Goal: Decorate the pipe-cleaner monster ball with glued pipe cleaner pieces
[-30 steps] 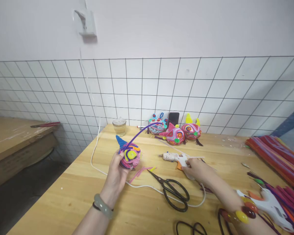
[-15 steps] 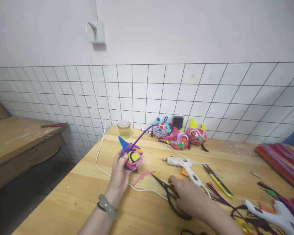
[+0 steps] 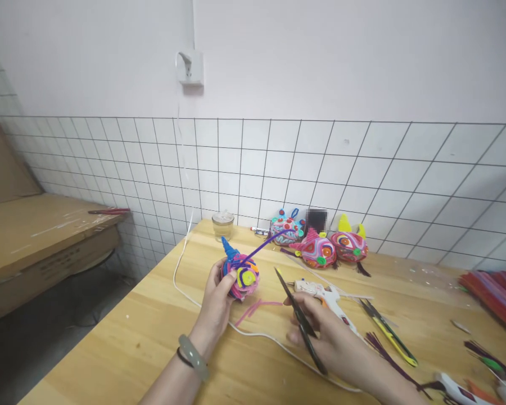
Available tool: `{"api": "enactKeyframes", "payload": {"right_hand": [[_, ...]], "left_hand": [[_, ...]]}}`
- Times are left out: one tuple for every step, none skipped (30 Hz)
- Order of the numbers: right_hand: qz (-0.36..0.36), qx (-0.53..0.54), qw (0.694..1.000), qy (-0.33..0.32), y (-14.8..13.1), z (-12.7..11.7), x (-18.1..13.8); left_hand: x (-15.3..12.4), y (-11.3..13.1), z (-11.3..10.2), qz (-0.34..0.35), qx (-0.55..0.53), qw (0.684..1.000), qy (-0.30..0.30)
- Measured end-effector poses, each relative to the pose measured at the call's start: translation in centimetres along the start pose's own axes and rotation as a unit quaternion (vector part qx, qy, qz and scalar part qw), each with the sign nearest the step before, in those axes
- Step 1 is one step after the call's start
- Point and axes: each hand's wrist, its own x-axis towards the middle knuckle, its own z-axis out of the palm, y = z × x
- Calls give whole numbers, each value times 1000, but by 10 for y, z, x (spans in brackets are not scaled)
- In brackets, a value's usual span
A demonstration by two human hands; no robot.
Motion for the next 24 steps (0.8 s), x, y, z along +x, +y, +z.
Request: {"api": "enactKeyframes", "payload": {"right_hand": [[2,-16,1000,-10,-5,-1,-2],[6,-34,999,-16,-10,-2,-4],[9,-53,998,-21,-12,-4,-5],[13,-70,997,-24,-14,-5,-6],[15,-87,996,-22,-14,-7,-6],[16,-103,994,-18,-13,-8,-5],[14,-120,993,-14,-11,-8,-5],[9,-136,991,-9,-9,-8,-4],[2,-153,988,-2,-7,-8,-3],[-7,-171,985,7,-4,-7,-2],[-17,-189,982,16,-1,-6,0],[-28,-209,977,25,1,-5,1],[-39,-230,972,35,4,-3,2],[-52,-252,965,42,7,-2,3],[-65,-274,958,49,9,0,4],[-80,-296,950,56,11,1,5],[-97,-316,942,61,14,3,6],[-114,-333,934,65,15,4,6],[-130,-347,926,69,17,5,7],[-143,-358,920,73,18,5,7],[-154,-367,914,77,19,6,7],[-161,-373,910,80,20,6,7],[-166,-377,907,81,21,5,7],[-170,-381,905,82,22,5,7]], "left_hand": [[0,0,0,1,4,1000,-3],[-1,0,0,0,9,1000,-6],[-1,0,0,-1,15,1000,-9],[-1,0,0,-2,22,1000,-15],[-2,-1,0,-3,29,999,-21],[-2,-1,0,-4,39,999,-28],[-2,-1,0,-3,50,998,-38],[-3,-1,1,-2,64,997,-49],[-4,-2,1,0,78,995,-61],[-4,-2,1,0,93,993,-70],[-5,-2,2,-1,107,991,-77],[-6,-2,2,-5,119,989,-83],[-7,-2,3,-10,127,988,-88],[-8,-2,4,-15,132,987,-92],[-8,-1,5,-21,136,986,-95],[-9,-1,6,-26,139,985,-98],[-9,-1,6,-32,143,984,-100],[-10,-1,7,-40,147,983,-100],[-10,-1,7,-48,153,982,-99],[-10,-1,7,-54,159,981,-98],[-9,-1,7,-56,164,980,-99],[-9,-1,7,-56,170,979,-101],[-9,-2,6,-52,178,977,-105],[-9,-2,6,-46,188,975,-109]]}}
